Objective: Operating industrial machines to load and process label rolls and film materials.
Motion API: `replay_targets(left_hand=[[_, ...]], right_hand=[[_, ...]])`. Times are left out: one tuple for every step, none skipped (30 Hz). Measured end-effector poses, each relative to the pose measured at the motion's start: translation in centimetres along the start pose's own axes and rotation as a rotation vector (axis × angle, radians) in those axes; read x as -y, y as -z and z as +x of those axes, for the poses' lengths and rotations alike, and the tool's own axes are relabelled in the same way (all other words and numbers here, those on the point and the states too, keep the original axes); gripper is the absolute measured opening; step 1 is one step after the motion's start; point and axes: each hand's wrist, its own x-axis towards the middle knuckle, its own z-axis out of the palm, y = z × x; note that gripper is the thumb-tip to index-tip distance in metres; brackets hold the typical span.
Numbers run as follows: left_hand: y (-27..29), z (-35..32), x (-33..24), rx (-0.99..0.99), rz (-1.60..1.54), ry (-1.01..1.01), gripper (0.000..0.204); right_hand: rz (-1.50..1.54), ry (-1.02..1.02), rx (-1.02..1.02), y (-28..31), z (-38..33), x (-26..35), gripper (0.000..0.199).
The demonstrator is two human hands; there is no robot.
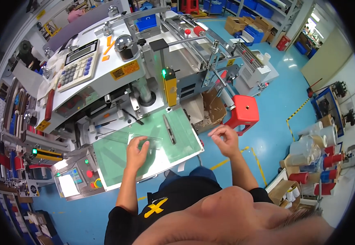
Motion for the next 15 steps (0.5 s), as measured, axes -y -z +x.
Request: replay_targets(left_hand=[[-0.2, 0.3, 0.1, -0.014, -0.001, 0.016, 0.022], [-0.6, 0.9, 0.4, -0.03, 0.01, -0.018, 0.021], [-1.0, 1.4, 0.1, -0.032, -0.001, -0.011, 0.021], [-1.1, 2.0, -0.7, -0.032, -0.024, -0.004, 0.02], [-1.2, 2.6, -1.4, -0.039, -0.04, 0.006, 0.019], [-1.4, 3.2, -1.6, -0.055, -0.059, -0.007, 0.018], [-1.5, 3.7, -1.9, -0.069, -0.055, 0.006, 0.018], [-1.7, 4.2, -2.1, -0.088, -0.047, -0.025, 0.017], [-2.2, 4.8, -2.4, -0.11, -0.037, -0.057, 0.017], [-2.6, 5.3, -3.1, -0.151, -0.029, -0.054, 0.015], [-3.1, 5.6, -3.7, -0.175, -0.023, -0.041, 0.015], [-3.4, 5.6, -4.2, -0.188, 0.025, -0.025, 0.014], [-4.2, 6.1, -4.6, -0.209, 0.072, -0.01, 0.013], [-4.9, 5.7, -5.4, -0.237, 0.048, 0.04, 0.012], [-6.0, 5.7, -6.2, -0.249, 0.054, 0.059, 0.012]], right_hand=[[0.041, 0.007, -0.035, 1.2, 1.2, -0.1, 0.007], [0.078, 0.018, -0.064, 2.7, 3.0, -0.3, 0.006], [0.009, 0.035, -0.053, 4.6, 4.8, -0.1, 0.006], [-0.055, 0.054, -0.045, 6.6, 6.7, 0.3, 0.007], [-0.048, 0.09, -0.051, 8.3, 8.9, 0.4, 0.007], [-0.042, 0.125, -0.054, 9.9, 11.1, 0.3, 0.007], [-0.066, 0.145, -0.058, 11.6, 13.6, 0.0, 0.008], [-0.095, 0.165, -0.063, 13.5, 16.0, -0.2, 0.009], [-0.164, 0.16, -0.035, 15.0, 18.6, -0.2, 0.009], [-0.228, 0.161, -0.003, 16.4, 21.6, -1.1, 0.01], [-0.215, 0.172, 0.019, 17.7, 24.3, -2.5, 0.01], [-0.235, 0.157, 0.041, 19.0, 27.0, -3.9, 0.011], [-0.255, 0.15, 0.068, 20.0, 30.5, -5.6, 0.012], [-0.242, 0.152, 0.09, 20.6, 33.2, -6.9, 0.012], [-0.382, 0.077, 0.137, 21.3, 35.8, -8.2, 0.013]])
